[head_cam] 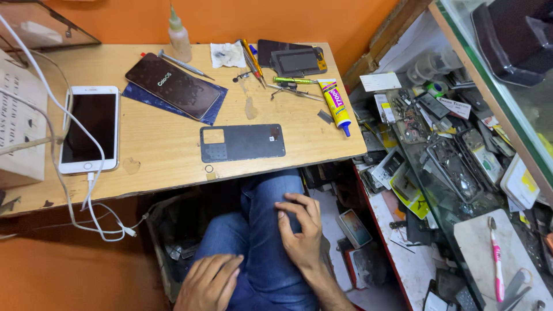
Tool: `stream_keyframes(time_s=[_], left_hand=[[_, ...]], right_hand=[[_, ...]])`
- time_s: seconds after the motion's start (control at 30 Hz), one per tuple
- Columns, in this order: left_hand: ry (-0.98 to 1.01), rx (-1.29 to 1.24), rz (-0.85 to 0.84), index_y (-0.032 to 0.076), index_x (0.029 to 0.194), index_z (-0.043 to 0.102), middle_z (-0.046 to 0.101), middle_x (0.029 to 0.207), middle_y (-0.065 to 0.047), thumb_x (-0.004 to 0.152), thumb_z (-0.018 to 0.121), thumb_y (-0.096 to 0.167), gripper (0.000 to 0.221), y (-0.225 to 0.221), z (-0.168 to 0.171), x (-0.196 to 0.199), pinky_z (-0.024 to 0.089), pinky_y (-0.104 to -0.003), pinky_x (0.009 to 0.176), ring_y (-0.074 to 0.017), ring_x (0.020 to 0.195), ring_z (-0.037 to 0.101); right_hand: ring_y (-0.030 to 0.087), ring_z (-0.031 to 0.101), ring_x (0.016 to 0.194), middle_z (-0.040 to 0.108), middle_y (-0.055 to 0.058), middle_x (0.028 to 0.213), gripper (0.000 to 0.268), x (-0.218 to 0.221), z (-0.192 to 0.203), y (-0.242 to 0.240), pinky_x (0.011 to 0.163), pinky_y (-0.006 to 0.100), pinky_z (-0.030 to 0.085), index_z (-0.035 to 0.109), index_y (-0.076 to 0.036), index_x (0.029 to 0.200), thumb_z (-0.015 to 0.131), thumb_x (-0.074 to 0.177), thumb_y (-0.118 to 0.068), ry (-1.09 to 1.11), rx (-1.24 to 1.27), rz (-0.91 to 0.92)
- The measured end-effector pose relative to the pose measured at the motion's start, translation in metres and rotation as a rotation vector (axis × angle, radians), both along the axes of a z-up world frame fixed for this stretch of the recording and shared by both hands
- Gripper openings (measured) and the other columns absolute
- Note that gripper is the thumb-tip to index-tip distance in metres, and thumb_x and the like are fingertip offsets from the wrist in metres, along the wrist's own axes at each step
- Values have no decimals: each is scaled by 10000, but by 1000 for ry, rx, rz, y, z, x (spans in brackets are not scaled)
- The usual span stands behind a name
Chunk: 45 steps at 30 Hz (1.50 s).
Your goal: The person reassembles a smartphone by connecting a ribbon cable and placing the back cover. They then wipe the phone's exterior with a cloth and apply adhesive along the edges of the back cover.
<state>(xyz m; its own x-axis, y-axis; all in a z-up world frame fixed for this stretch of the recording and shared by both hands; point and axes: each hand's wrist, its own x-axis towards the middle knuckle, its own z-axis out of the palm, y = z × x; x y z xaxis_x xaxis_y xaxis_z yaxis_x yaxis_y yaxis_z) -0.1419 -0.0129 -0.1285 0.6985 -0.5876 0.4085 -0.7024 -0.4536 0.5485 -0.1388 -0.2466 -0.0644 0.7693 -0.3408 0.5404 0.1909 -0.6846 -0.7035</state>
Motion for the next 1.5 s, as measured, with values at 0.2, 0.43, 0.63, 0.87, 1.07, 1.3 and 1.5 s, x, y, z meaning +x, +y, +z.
stream_keyframes(time_s=[0.2,0.43,0.63,0.87,1.07,1.3,1.5], left_hand=[[-10,25,196,93,969,791,781,890,-53,761,752,97,212,27,-54,-20,572,-321,722,-152,795,755],[-146,17,22,73,1044,766,750,823,-69,736,768,93,309,12,-11,6,550,-330,647,-172,721,725],[-169,-56,-77,40,1083,739,702,794,-57,777,773,89,312,9,74,50,531,-334,648,-184,699,687],[-233,-56,-205,69,1054,742,737,889,-67,863,751,112,195,-8,152,162,523,-371,682,-229,773,698],[-190,297,-422,119,1074,720,655,936,-68,855,668,116,225,-57,176,242,561,-420,806,-275,915,682],[15,454,-498,192,1158,732,598,1092,-50,838,687,257,330,-79,170,265,557,-408,787,-264,979,650],[-14,333,-484,172,1131,755,605,1039,-63,836,703,226,304,-74,160,264,564,-390,773,-242,899,626]], right_hand=[[222,689,942,730,73,984,161,98,62,-44,864,346,545,737,-68,1038,686,911,18,-151,-151,210],[312,608,986,647,77,1007,164,286,103,-33,822,462,491,757,-124,972,756,879,-259,-2,-631,202],[307,611,1047,658,86,1033,129,315,93,-40,897,462,474,713,-96,917,734,916,-223,23,-601,251],[202,676,1031,693,165,1199,76,178,100,-118,900,335,604,500,-77,885,522,949,-42,-174,571,644],[128,569,732,685,170,919,170,82,67,-135,652,246,470,591,-3,946,680,1076,-68,113,924,339],[216,689,976,710,39,1045,243,91,84,-94,860,324,555,717,-85,1115,767,878,-65,235,-505,422],[208,632,965,699,8,1061,440,113,102,-96,847,373,495,766,-124,1175,773,752,-2,349,-746,570]])
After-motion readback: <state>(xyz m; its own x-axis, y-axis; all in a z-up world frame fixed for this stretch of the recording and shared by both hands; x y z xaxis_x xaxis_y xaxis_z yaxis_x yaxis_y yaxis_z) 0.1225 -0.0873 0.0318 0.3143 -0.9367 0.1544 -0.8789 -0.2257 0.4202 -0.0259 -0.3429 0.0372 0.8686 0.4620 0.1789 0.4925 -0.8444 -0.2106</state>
